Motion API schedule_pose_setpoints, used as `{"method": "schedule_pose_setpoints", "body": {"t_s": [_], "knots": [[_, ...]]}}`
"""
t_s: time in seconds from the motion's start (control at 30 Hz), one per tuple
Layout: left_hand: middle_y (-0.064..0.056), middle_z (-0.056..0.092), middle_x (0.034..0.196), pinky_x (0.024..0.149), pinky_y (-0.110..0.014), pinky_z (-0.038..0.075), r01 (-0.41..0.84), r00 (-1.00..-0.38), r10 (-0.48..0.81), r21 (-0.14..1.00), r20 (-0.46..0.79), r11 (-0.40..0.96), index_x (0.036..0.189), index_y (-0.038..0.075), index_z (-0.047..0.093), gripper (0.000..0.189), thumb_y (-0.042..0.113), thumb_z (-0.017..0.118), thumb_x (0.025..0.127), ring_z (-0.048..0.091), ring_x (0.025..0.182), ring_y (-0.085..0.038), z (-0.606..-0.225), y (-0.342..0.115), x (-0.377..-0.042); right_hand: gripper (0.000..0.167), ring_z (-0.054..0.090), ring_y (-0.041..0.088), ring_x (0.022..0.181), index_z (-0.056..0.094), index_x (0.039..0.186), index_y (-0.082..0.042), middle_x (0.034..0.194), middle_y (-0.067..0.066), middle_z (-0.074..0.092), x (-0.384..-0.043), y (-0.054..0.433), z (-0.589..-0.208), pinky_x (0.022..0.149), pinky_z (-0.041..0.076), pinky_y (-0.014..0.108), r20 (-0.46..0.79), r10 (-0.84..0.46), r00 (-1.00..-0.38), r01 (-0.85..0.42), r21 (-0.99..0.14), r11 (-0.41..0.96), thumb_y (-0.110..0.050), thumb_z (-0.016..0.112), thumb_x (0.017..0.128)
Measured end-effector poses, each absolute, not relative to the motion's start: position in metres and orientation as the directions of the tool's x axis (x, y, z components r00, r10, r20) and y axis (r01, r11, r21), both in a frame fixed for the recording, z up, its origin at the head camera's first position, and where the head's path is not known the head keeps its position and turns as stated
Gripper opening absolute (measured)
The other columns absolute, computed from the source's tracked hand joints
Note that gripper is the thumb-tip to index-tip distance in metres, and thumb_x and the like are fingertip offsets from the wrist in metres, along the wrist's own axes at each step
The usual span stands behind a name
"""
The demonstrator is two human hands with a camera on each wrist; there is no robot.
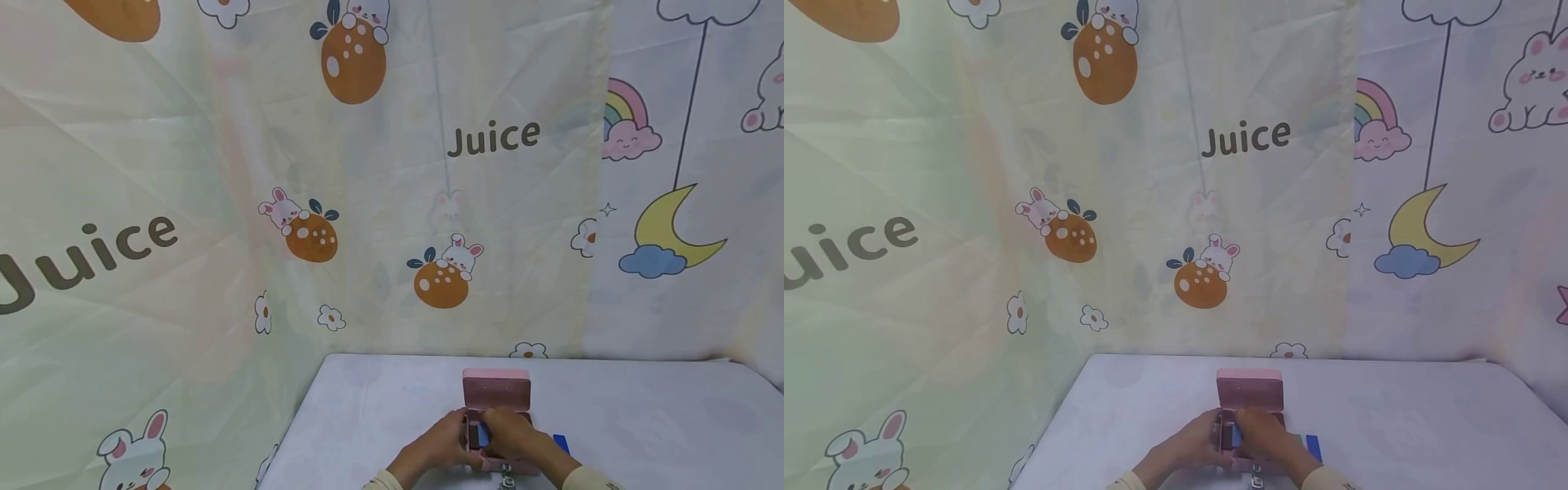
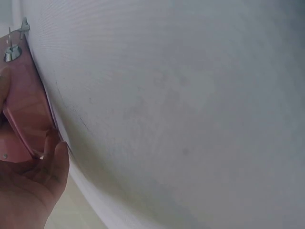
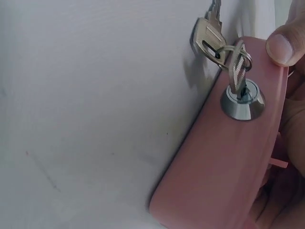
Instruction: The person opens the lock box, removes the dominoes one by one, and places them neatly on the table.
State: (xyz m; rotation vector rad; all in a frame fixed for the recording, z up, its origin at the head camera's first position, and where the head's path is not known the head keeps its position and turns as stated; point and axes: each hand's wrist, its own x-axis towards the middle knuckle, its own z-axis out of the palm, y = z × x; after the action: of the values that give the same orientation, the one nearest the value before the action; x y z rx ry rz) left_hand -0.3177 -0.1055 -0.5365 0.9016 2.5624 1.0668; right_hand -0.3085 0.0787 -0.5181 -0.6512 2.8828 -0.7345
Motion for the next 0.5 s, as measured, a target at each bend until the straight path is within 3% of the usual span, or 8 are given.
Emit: {"method": "schedule_pose_setpoints", "body": {"t_s": [0.23,0.5], "knots": [[0.015,0.057,0.131,0.098,-0.021,0.046,0.435,-0.799,0.601,0.695,0.005,0.573,0.143,0.025,0.047,0.079,0.027,0.089,0.075,0.051,0.11,0.004,-0.5347,-0.1043,-0.3172,0.039,0.055,0.017,0.074,0.068,0.098,-0.006,0.083,0.003,0.065,-0.3058,0.0751,-0.5179,0.074,0.057,0.043,0.013,-0.385,-0.923,-0.34,-0.497,0.798,-0.014,0.092,0.067],[0.013,0.059,0.108,0.07,-0.018,0.048,0.415,-0.803,0.596,0.711,-0.007,0.567,0.137,0.023,0.051,0.072,0.019,0.088,0.075,0.054,0.082,0.001,-0.5325,-0.103,-0.3146,0.037,0.055,0.018,0.073,0.069,0.1,-0.008,0.083,0.002,0.065,-0.3055,0.0748,-0.5143,0.073,0.057,0.042,-0.047,-0.383,-0.923,-0.296,-0.552,0.78,-0.004,0.088,0.069]]}}
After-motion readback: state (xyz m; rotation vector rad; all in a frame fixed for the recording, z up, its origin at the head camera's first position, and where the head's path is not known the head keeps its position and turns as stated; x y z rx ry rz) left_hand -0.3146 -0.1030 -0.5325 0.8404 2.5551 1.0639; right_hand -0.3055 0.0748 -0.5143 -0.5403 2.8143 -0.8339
